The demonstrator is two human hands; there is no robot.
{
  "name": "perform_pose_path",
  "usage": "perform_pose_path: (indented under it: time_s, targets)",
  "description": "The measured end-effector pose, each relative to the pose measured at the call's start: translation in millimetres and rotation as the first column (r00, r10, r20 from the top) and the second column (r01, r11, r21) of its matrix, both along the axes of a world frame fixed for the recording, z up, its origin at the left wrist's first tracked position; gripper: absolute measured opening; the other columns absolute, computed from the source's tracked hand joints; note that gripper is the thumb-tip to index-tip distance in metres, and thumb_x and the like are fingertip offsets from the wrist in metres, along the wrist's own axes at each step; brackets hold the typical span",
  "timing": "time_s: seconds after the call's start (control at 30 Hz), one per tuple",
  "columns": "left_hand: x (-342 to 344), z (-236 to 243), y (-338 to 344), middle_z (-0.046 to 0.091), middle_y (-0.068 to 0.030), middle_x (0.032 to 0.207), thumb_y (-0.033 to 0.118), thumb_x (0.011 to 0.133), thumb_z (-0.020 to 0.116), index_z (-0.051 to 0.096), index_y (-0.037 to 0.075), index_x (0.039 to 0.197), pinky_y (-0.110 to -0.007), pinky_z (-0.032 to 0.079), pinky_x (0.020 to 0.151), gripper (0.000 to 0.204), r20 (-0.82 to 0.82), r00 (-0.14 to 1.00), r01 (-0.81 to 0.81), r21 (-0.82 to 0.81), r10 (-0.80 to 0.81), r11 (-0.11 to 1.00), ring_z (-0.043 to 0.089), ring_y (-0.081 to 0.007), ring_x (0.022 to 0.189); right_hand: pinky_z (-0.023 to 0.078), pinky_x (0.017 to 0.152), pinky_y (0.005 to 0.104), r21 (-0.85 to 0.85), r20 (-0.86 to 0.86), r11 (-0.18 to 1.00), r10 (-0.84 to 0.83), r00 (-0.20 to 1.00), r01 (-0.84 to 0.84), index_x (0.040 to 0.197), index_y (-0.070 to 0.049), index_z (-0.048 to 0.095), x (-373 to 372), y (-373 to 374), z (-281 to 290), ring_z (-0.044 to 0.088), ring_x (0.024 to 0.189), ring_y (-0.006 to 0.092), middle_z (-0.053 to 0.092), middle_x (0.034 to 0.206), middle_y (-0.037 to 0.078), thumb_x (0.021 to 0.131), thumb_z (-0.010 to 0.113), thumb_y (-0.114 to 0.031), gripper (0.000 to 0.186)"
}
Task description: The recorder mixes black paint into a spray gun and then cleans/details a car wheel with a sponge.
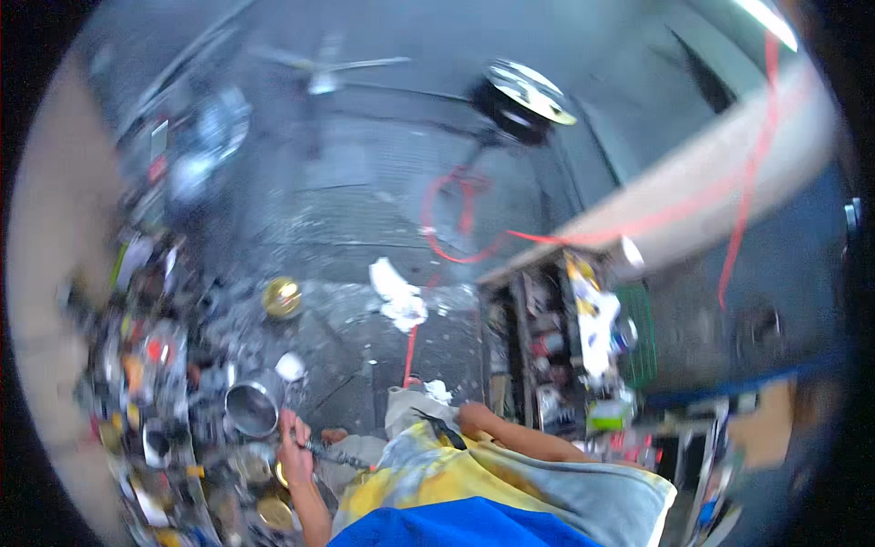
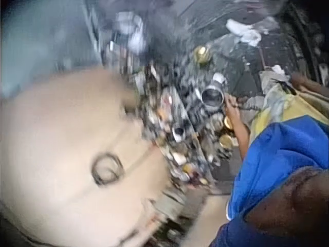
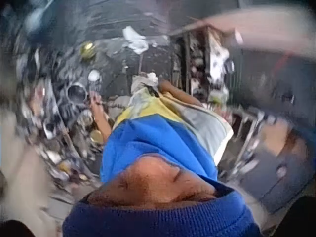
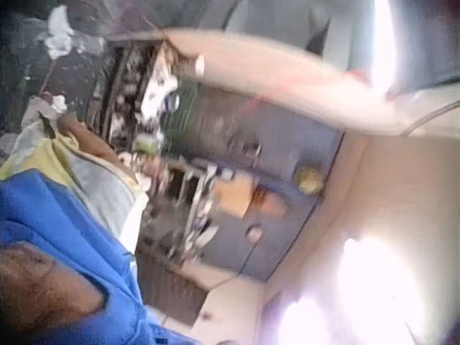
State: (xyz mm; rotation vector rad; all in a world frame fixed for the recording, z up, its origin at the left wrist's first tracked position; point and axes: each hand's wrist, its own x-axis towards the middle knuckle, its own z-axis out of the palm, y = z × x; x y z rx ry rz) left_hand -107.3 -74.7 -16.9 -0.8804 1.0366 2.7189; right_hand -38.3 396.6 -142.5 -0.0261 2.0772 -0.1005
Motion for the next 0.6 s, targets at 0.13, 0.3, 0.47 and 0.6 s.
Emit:
perform_pose_path:
  time_s: [0.13,0.3,0.47,0.6]
  targets:
    - [-62,72,122,0.041,0.0044,0.075,0.022,0.108,0.066,0.062,0.01,0.105,-0.028,0.03,0.059,0.013,-0.196,0.855,0.478,-0.062,-0.48,0.876,0.034,-0.007,0.06,0.059,0.096,0.0445,-0.854,-0.333,0.503,-0.723,0.605,0.131,0.15,-0.007,0.057,-103,-46,163,0.072,0.109,0.0302,0.072,0.123,0.018,0.098,0.078,-0.022,0.058]
    - [-94,59,237,0.041,0.005,0.073,0.028,0.106,0.068,0.061,0.011,0.101,-0.029,0.029,0.059,0.02,-0.089,0.469,0.833,-0.286,-0.879,0.474,0.034,-0.0081,0.059,0.059,0.088,0.0407,-0.863,-0.504,0.487,-0.846,0.175,-0.131,0.152,0.001,0.053,-121,-6,243,0.074,0.097,0.0297,0.072,0.113,0.02,0.097,0.065,-0.004,0.057]
    - [-109,68,304,0.044,0.004,0.072,0.029,0.106,0.067,0.061,0.011,0.099,-0.03,0.031,0.059,0.019,-0.119,0.298,0.877,-0.357,-0.947,0.321,0.038,-0.0105,0.06,0.06,0.086,0.043,-0.877,-0.478,0.481,-0.869,0.126,-0.01,0.147,0.004,0.057,-85,60,253,0.074,0.093,0.037,0.071,0.113,0.023,0.095,0.058,0.005,0.051]
    - [-136,60,331,0.05,0.0029,0.072,0.026,0.106,0.067,0.06,0.012,0.095,-0.03,0.034,0.06,0.019,-0.127,0.098,0.933,-0.333,-0.987,0.135,0.042,-0.0113,0.061,0.061,0.084,0.0452,-0.881,-0.465,0.468,-0.884,0.056,0.072,0.147,0.005,0.056,-61,72,248,0.075,0.086,0.0379,0.074,0.109,0.023,0.098,0.055,0.005,0.049]
